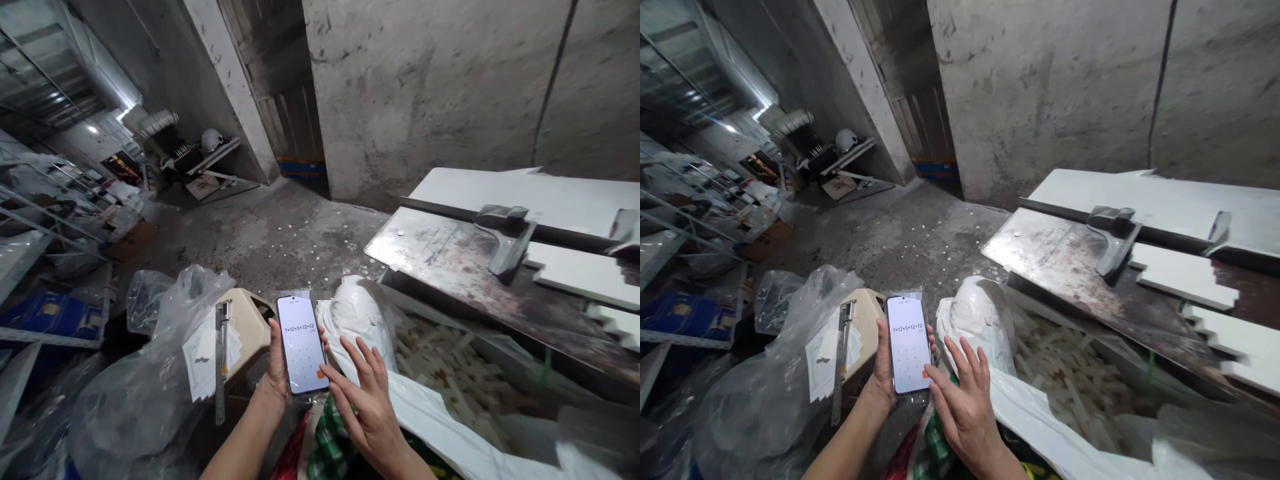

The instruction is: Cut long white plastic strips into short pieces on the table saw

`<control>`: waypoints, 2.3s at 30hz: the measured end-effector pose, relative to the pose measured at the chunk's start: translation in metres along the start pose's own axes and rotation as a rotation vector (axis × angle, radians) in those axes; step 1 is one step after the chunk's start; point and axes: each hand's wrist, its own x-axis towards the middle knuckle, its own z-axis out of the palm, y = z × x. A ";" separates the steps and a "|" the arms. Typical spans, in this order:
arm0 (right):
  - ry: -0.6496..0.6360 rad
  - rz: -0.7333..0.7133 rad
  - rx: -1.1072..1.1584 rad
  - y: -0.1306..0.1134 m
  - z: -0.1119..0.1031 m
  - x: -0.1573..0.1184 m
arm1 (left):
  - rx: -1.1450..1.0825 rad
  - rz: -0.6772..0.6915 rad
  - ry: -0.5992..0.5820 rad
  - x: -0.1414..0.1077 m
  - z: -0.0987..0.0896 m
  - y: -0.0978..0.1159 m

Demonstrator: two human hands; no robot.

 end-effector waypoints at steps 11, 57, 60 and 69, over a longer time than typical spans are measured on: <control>-0.051 -0.097 0.010 -0.020 0.004 0.005 | -0.049 -0.063 0.063 -0.001 -0.007 -0.003; 0.001 0.075 0.010 0.005 -0.001 -0.005 | 0.004 -0.011 0.063 -0.001 0.003 0.000; -0.004 0.064 0.002 0.004 -0.002 -0.004 | 0.010 0.003 0.077 -0.001 0.004 0.000; -0.029 -0.002 -0.024 0.003 0.001 -0.003 | 0.002 0.001 0.092 -0.001 -0.001 0.000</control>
